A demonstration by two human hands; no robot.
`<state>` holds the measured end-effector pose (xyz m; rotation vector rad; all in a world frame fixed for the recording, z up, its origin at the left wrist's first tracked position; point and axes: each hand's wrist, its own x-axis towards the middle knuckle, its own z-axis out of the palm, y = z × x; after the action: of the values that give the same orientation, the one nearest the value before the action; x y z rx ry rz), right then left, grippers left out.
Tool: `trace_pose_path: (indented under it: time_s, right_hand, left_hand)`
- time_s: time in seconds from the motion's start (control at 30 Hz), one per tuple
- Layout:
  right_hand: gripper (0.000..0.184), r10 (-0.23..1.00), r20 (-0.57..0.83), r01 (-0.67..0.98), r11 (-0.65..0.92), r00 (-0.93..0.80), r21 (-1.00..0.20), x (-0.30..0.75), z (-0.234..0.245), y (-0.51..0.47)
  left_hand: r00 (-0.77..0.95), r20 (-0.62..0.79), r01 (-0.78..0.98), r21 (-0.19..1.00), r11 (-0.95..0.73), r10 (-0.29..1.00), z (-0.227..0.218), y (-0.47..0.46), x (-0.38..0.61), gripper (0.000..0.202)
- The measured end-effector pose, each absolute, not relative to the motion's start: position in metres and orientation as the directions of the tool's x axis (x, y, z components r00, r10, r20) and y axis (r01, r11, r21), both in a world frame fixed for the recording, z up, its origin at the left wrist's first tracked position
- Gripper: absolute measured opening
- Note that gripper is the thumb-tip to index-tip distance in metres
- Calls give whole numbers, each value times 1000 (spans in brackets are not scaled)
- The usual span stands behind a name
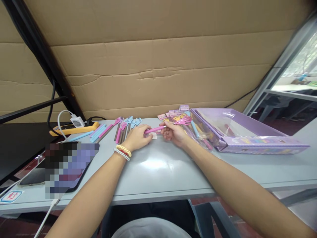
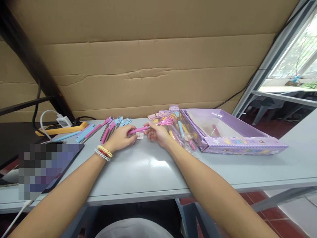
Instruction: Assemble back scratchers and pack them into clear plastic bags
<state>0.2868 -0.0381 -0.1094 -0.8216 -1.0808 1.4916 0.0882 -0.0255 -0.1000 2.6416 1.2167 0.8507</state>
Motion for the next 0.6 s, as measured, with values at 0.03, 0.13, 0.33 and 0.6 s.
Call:
trace_pose_path:
  time_s: [0.03,0.13,0.33,0.6]
  right_hand:
    - [25,982,30,-356,-40,-187,-934,287,-109,-38]
    - [24,990,-7,-370,-60,-143,-927,290,-104,-38]
    - [16,996,46,-364,17,-72,-931,289,-99,-40]
    - [21,981,113,-347,52,-156,-936,287,-104,-38]
  left_hand:
    - [507,459,673,317,-668,729,-99,-23,84,26]
    - [397,474,737,346,-581,786,-98,-13,71,31]
    - [334,364,824,335,-457,869,-108,-5,67,34]
    - [521,398,696,314,-645,755,-104,-19,83,37]
